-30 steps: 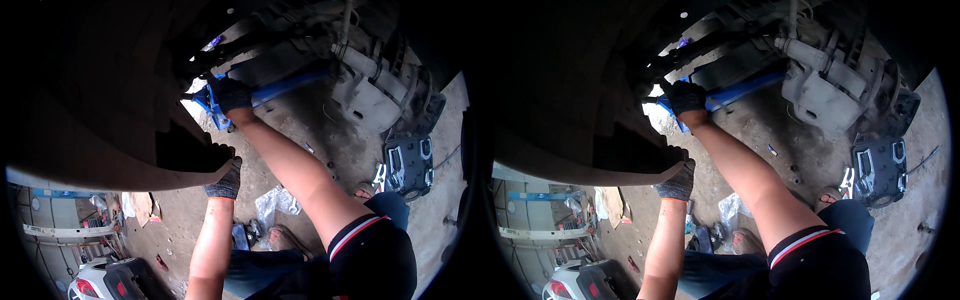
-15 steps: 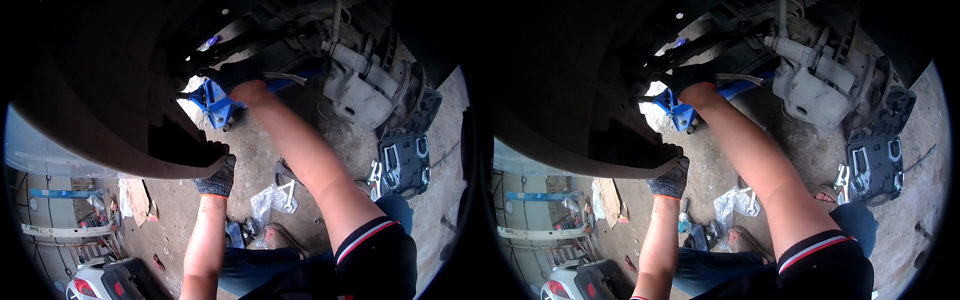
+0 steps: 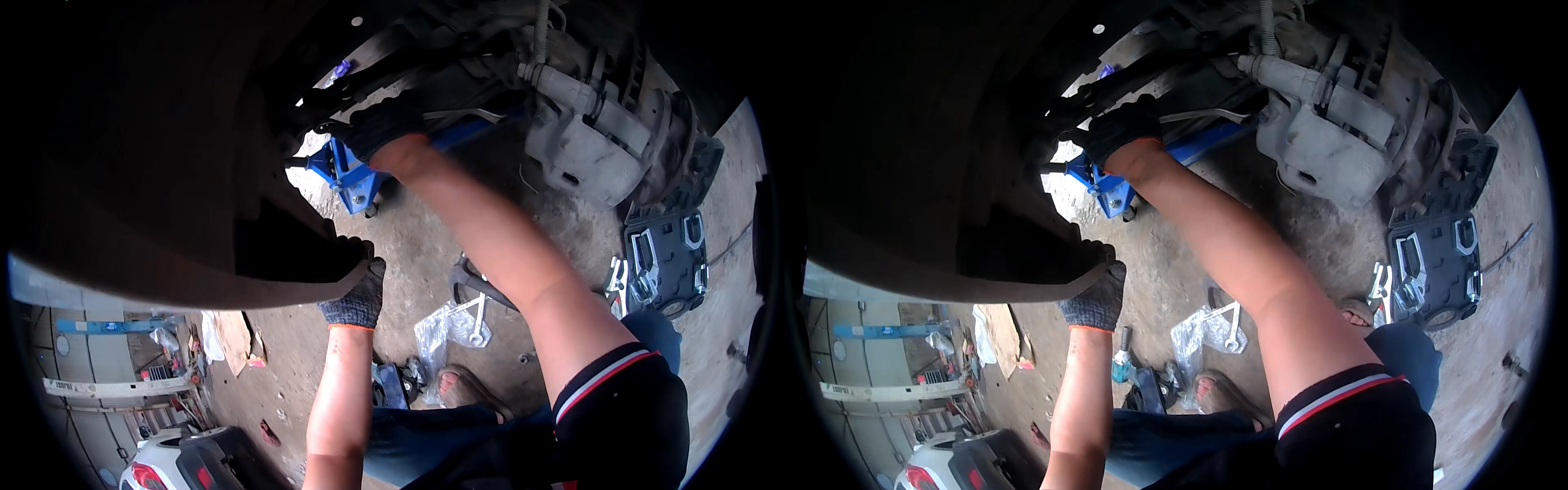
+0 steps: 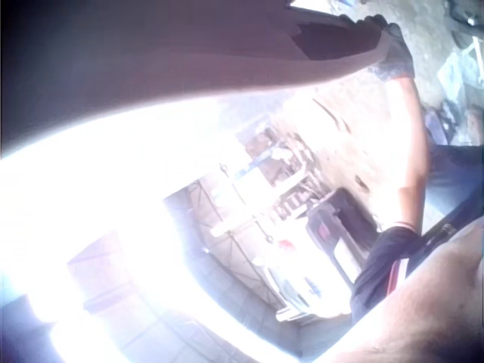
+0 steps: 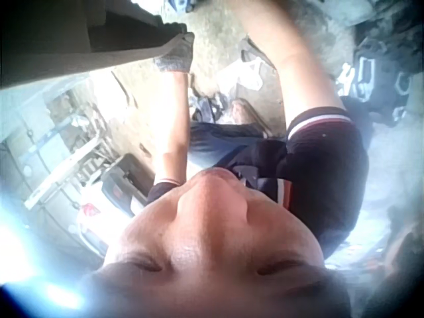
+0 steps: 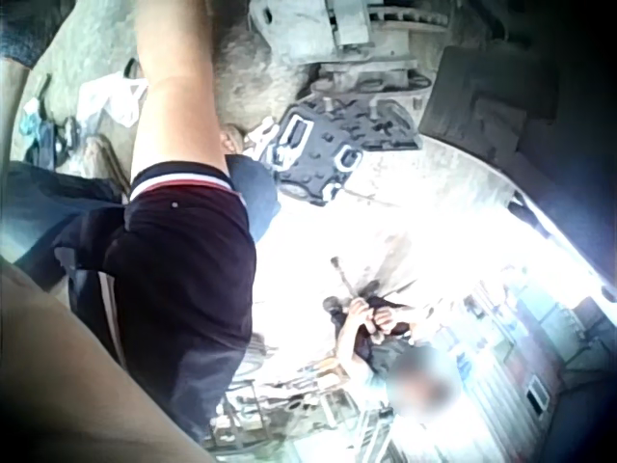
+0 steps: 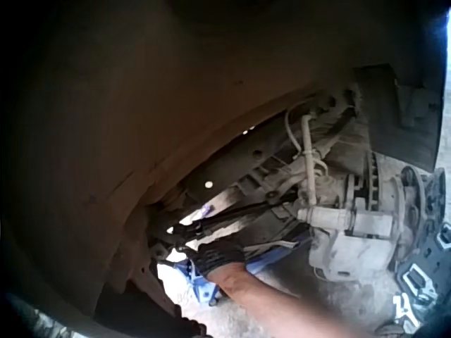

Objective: The person works on a car's wheel assembly using a wrench, hammer, and a long suspension component. They use the wrench to tighten or loosen bolts and the hammer to strike parts of the suspension into place while the vehicle is supported by a floor jack.

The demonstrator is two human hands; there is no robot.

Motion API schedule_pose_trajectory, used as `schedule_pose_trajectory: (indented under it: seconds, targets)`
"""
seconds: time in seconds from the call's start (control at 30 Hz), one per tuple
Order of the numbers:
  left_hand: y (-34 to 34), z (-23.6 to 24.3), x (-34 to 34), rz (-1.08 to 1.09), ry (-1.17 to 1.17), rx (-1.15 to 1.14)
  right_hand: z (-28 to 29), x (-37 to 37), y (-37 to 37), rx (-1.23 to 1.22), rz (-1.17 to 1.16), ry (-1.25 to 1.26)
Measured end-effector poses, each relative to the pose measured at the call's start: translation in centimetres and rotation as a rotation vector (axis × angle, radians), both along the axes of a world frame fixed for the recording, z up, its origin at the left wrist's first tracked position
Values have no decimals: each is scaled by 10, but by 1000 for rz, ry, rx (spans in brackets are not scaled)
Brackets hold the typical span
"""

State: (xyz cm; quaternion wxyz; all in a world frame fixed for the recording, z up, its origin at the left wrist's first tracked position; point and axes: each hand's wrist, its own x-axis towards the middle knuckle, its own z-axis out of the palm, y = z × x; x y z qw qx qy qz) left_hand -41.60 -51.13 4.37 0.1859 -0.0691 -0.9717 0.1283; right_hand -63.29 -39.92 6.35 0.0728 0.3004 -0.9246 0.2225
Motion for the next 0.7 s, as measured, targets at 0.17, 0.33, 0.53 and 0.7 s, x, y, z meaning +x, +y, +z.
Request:
schedule_pose_trajectory:
  seconds: [0.17,0.33,0.53,0.7]
  targets:
    - [2,3,1,51,-132,25,8,0,7,-162,-136,117]
    - [-1,-1,4,63,-164,205,21,-8,9,-296,-89,32]
    - [10,10,2,100,-158,114,36,2,14,-198,-126,-10]
    - [1,3,2,33,-46,136,42,5,14,-228,-71,64]
